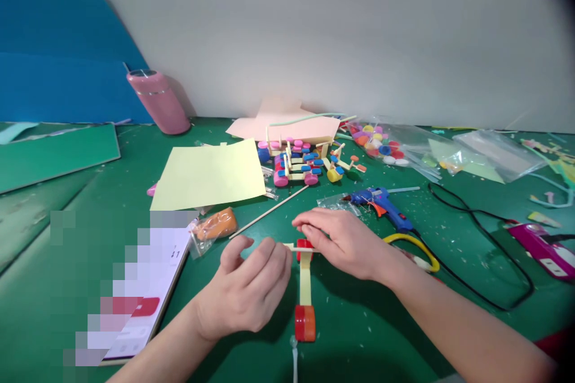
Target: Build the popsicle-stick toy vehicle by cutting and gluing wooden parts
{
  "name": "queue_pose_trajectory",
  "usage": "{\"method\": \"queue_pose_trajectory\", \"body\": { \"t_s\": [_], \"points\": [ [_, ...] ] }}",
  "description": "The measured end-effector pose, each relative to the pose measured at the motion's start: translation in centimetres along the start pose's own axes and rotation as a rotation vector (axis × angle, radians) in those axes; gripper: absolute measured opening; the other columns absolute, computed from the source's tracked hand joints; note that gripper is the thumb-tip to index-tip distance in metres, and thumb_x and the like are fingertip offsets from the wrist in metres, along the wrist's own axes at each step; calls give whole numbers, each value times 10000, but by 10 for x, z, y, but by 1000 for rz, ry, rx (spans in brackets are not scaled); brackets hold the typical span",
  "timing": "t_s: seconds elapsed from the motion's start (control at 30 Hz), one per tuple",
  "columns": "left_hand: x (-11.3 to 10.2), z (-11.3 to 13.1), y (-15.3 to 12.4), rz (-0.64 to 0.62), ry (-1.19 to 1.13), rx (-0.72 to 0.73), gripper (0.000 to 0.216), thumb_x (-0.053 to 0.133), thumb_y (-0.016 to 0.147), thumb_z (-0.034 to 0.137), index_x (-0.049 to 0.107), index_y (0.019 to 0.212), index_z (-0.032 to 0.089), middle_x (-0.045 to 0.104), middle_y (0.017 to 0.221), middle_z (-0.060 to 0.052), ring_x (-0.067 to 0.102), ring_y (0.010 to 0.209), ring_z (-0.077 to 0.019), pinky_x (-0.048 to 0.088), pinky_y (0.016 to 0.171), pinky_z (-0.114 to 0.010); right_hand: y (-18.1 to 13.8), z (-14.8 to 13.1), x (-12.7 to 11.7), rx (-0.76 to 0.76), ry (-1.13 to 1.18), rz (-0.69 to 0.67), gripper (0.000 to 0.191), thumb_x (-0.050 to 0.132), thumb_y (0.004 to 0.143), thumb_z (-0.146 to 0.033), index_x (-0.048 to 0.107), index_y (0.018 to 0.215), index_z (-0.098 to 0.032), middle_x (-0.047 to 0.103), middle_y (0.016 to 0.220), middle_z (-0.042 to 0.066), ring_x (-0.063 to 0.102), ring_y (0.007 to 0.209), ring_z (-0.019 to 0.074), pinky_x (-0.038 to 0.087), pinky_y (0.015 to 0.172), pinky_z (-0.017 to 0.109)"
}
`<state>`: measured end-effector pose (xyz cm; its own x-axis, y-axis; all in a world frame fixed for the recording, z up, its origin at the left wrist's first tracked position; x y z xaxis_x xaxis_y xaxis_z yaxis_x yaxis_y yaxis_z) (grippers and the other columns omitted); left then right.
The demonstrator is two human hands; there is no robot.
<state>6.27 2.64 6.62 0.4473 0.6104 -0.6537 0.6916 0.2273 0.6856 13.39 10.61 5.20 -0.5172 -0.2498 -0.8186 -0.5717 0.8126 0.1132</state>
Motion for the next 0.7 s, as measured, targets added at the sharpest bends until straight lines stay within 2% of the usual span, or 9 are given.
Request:
{"method": "queue_pose_trajectory", "body": {
  "t_s": [0.13, 0.23, 0.33, 0.57, 0.7],
  "points": [
    [1, 0, 0, 5, -16, 9, 120, 541, 777, 65, 649, 807, 109, 654, 770, -73, 573, 812, -207, 371, 725, -396, -7, -6, -11, -51, 108, 142, 295, 525, 819, -172, 518, 1113, -145, 594, 914, 46, 547, 790, 142, 427, 717, 251],
    [1, 0, 0, 15, -26, 11, 117, 535, 782, 72, 645, 814, 96, 656, 759, -83, 580, 799, -216, 377, 720, -404, -10, -11, -6, -75, 45, 140, 372, 585, 784, -203, 508, 1145, -157, 596, 875, 34, 529, 793, 164, 423, 730, 286],
    [1, 0, -1, 21, -27, 17, 108, 537, 778, 71, 640, 802, 94, 654, 745, -86, 588, 780, -222, 379, 723, -412, -12, -12, 0, -63, 6, 122, 348, 551, 820, -203, 492, 1161, -170, 611, 839, 16, 529, 787, 163, 416, 733, 297],
    [1, 1, 4, 30, 1, 43, 124, 522, 779, 60, 633, 774, 114, 647, 713, -71, 596, 747, -219, 367, 727, -409, -14, -11, 0, -46, 51, 136, 389, 540, 826, -183, 443, 1203, -192, 620, 835, 11, 540, 759, 154, 422, 714, 285],
    [3, -2, 4, 70, -3, 3, 61, 587, 743, 75, 616, 775, 119, 638, 691, -67, 587, 729, -222, 364, 723, -412, -14, -8, -2, -34, 80, 165, 411, 536, 814, -169, 431, 1210, -202, 611, 808, 7, 546, 726, 149, 431, 707, 285]
  ]
}}
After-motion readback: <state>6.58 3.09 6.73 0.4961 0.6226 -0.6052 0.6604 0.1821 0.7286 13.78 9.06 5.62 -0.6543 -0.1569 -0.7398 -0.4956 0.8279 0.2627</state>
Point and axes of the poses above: each hand's wrist, its own y-axis towards the middle knuckle, its own x-axis out of the palm, z = x × y, the point moved 10 cm from there along y, towards the middle knuckle
